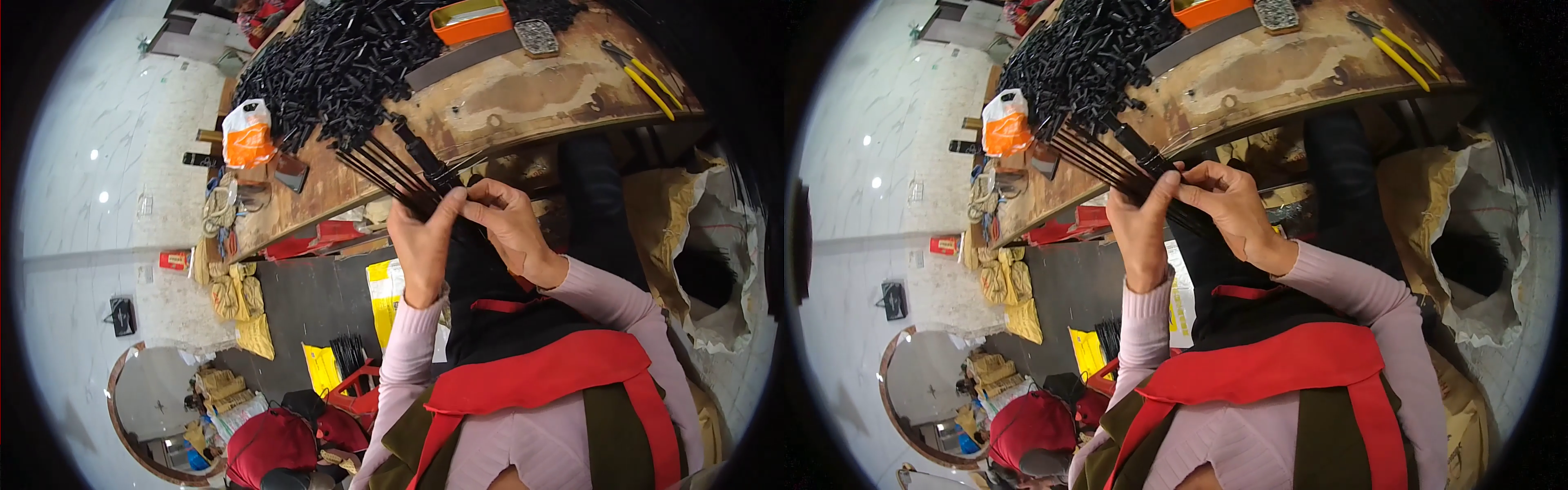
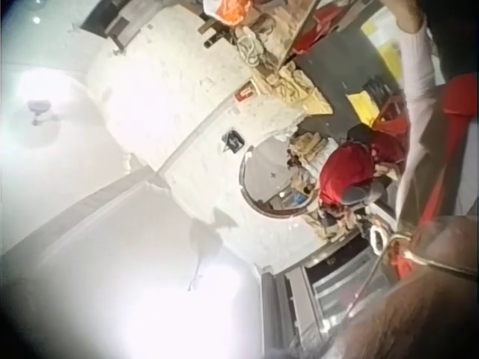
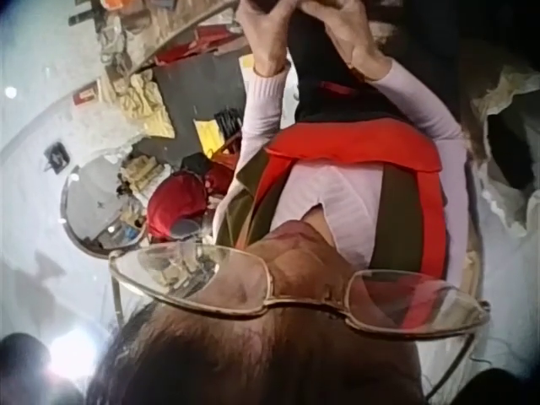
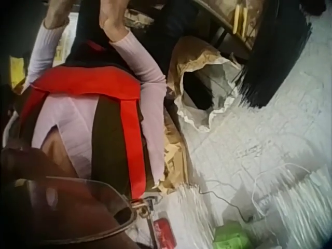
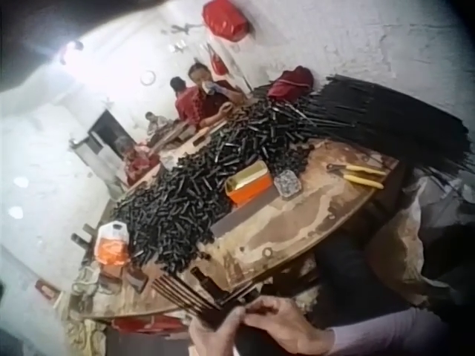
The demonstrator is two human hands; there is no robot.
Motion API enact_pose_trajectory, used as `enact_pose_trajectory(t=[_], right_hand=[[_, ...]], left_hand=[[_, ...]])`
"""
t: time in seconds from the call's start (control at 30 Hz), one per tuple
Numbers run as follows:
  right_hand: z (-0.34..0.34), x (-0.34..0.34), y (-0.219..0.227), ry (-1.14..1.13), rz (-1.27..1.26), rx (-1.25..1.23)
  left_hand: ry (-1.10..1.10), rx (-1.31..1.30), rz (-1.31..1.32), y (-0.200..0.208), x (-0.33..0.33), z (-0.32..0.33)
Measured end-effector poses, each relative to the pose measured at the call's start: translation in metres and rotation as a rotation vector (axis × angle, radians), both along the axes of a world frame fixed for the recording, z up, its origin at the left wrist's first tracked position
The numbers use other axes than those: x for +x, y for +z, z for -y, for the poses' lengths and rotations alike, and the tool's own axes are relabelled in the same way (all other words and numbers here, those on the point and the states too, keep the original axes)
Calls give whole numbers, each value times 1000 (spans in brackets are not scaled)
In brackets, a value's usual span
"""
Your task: The person is assembling small black components by aligning rods in a template and using pliers to secure them.
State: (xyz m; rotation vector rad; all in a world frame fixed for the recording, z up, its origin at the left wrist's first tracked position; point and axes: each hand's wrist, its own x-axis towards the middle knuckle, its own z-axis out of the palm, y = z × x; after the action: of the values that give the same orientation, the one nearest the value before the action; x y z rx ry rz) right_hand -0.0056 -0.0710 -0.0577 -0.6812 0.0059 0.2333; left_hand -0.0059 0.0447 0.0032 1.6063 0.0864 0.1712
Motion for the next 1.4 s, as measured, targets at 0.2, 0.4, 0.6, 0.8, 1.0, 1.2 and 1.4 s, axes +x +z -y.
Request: enact_pose_trajectory(t=[0.2, 0.4, 0.6, 0.8, 1.0, 1.2, 1.4], right_hand=[[-1, 9, -6, 23, 23, 98], [9, 23, -21, 174, -40, 230], [6, 23, -36, 233, -92, 284], [5, 16, -35, 170, -88, 215], [11, 29, -49, 327, -173, 345], [0, 13, -41, 84, -69, 193], [1, 3, -24, 13, 9, 125]], left_hand=[[-31, -113, -4, -9, 6, -12], [-110, -175, 27, -2, 4, -4], [-76, -119, 28, -17, 0, -1], [14, 71, 113, -26, -1, 1], [-4, 89, 107, -35, -1, 3], [-28, -22, 75, -24, -1, 12], [91, 76, 41, -23, 2, 9]])
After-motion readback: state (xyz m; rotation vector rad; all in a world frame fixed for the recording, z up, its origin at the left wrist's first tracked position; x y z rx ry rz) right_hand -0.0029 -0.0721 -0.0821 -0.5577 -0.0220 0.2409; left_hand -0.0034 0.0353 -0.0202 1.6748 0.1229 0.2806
